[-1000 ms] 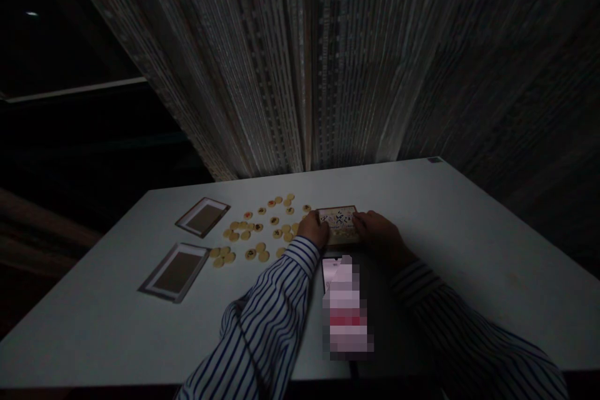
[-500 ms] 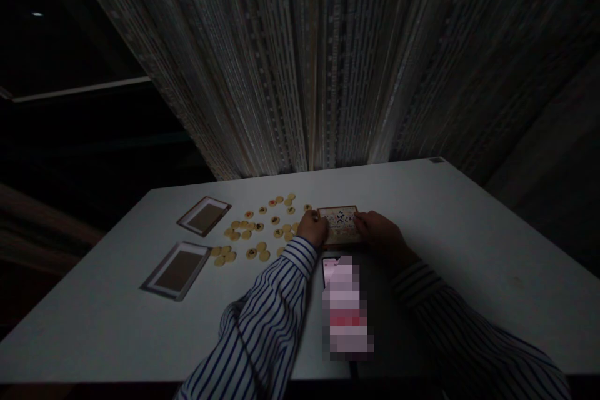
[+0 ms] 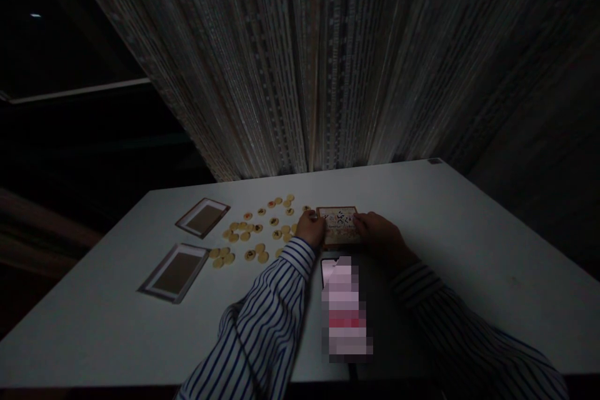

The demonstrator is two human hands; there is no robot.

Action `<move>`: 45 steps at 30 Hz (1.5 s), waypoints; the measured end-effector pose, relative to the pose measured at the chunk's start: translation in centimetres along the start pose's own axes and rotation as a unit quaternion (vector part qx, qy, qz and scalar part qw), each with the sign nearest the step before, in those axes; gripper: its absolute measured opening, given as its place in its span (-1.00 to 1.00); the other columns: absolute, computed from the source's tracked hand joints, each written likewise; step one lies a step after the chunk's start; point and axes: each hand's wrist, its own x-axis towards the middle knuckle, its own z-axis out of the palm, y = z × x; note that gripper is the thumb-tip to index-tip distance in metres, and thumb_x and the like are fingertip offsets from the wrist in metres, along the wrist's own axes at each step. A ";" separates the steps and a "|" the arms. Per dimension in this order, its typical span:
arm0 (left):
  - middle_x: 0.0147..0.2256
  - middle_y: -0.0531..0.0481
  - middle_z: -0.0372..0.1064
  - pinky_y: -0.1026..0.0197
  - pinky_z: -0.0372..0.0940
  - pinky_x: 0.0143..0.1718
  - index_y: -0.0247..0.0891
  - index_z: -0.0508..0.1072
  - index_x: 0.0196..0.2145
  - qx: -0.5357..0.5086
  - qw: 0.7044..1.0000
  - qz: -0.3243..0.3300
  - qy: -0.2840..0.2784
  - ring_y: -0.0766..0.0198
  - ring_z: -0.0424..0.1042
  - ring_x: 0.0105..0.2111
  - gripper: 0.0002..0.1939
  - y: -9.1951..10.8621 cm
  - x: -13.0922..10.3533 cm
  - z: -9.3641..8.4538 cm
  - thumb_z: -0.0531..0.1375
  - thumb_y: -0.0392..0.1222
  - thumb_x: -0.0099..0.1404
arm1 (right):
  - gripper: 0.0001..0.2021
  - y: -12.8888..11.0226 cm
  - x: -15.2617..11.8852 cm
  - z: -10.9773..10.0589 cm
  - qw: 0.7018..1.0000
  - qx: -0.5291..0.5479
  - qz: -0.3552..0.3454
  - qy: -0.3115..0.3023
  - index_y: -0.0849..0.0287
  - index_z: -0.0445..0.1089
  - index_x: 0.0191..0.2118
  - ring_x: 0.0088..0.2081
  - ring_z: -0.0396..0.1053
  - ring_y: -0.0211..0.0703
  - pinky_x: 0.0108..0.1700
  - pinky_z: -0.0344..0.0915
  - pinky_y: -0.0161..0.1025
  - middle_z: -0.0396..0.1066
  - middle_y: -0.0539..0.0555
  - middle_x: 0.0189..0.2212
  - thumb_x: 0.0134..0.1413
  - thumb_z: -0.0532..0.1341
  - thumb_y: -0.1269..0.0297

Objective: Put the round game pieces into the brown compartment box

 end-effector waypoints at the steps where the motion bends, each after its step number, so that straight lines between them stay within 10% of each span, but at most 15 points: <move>1: -0.10 -0.30 0.40 0.26 0.29 -0.19 -0.49 0.26 0.00 -0.003 1.000 0.001 -0.001 0.20 0.43 -0.16 -0.58 -0.1 0.1 0.0 0.11 -0.31 0.18 | -0.63 0.0 0.0 0.0 1.000 0.000 0.000 0.000 0.18 0.39 -0.14 -0.29 0.35 -0.17 -0.29 0.16 -0.30 0.42 0.12 -0.33 0.23 -0.11 0.19; 29: -0.36 -0.05 0.50 0.25 0.41 -0.31 -0.34 0.32 -0.01 -0.219 0.975 -0.034 -0.012 0.27 0.49 -0.37 -0.53 -2.8 1.4 1.8 0.20 -0.43 0.08 | -0.68 0.2 0.0 -0.6 0.979 0.188 0.080 -0.010 0.20 0.39 -0.09 -0.22 0.38 -0.14 -0.19 0.24 -0.26 0.46 0.14 -0.24 0.13 0.02 0.23; 45: -0.37 -0.13 0.50 0.11 0.41 -0.23 -0.47 0.18 0.08 -0.409 0.908 -0.079 -0.035 0.24 0.50 -0.42 -0.44 -1.5 -0.3 0.7 0.19 -0.48 0.12 | -0.70 0.2 0.8 -0.8 0.798 0.569 0.198 -0.029 0.30 0.43 -0.20 -0.32 0.47 -0.10 -0.24 0.41 -0.15 0.52 0.12 -0.40 -0.02 0.15 0.22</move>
